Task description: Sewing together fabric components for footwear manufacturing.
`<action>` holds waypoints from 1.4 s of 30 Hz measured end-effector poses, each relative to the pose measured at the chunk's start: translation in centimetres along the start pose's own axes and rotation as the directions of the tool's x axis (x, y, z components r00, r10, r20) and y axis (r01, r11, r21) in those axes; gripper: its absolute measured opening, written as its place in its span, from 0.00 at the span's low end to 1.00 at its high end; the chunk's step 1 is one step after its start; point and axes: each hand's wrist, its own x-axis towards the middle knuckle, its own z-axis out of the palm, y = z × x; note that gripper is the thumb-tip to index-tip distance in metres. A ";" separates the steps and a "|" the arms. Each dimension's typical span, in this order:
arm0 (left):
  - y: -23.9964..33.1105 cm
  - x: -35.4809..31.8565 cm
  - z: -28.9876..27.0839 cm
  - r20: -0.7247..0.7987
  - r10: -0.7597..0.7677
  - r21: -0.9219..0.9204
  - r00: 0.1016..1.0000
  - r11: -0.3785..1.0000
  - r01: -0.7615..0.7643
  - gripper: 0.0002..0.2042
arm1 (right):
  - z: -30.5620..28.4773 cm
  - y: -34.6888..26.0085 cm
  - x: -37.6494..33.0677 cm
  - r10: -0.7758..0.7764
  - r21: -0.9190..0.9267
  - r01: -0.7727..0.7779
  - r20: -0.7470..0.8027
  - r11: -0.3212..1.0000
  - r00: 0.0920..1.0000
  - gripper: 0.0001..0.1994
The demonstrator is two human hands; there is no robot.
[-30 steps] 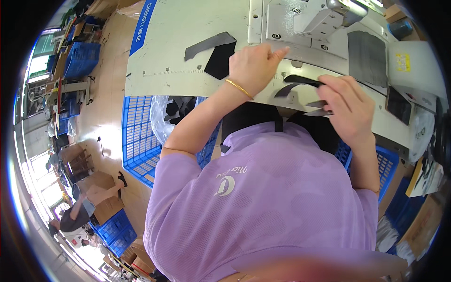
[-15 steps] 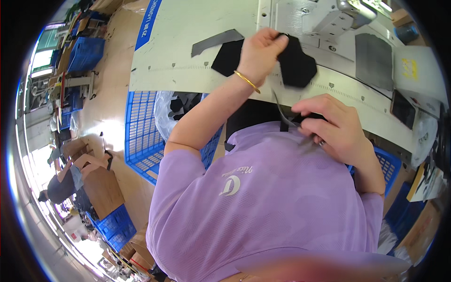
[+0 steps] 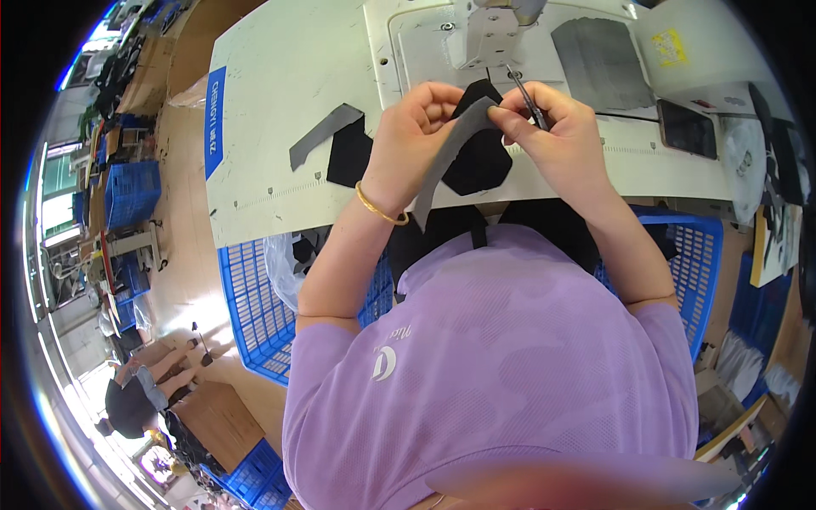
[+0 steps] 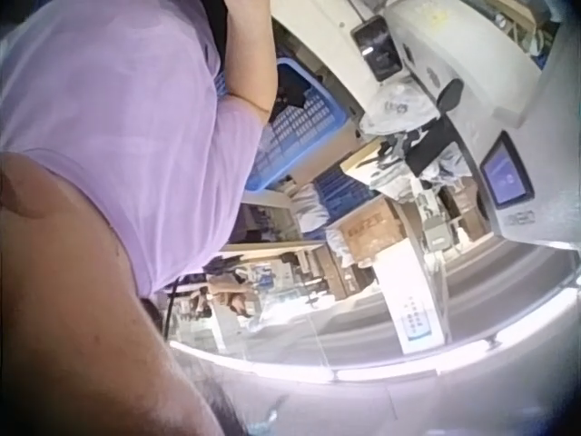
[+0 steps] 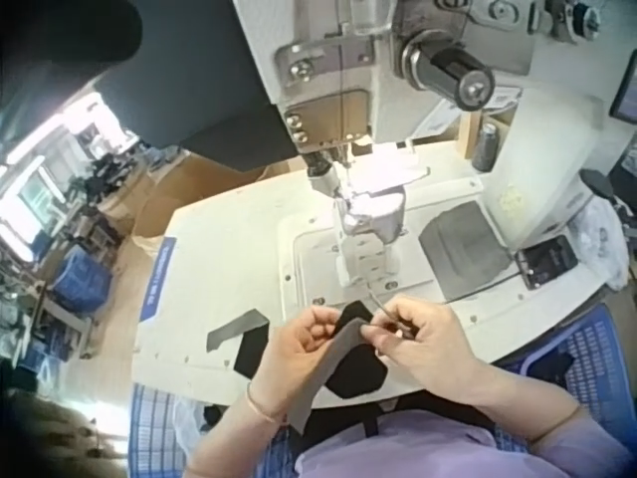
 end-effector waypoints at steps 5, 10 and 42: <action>-1.7 -0.6 1.9 -0.105 0.192 0.030 0.976 0.981 -0.190 0.10 | 0.5 0.1 -0.1 0.027 0.151 -0.010 -0.108 0.989 0.994 0.07; -1.9 -1.0 3.4 -0.189 0.307 -0.073 0.933 0.943 -0.325 0.08 | 1.0 0.1 -0.5 0.004 0.140 0.014 -0.124 0.990 0.992 0.08; 1.1 -2.0 3.6 -0.314 0.166 0.174 0.935 0.978 -0.115 0.12 | 1.2 -2.1 -0.8 0.056 0.409 -0.004 -0.114 0.912 0.992 0.06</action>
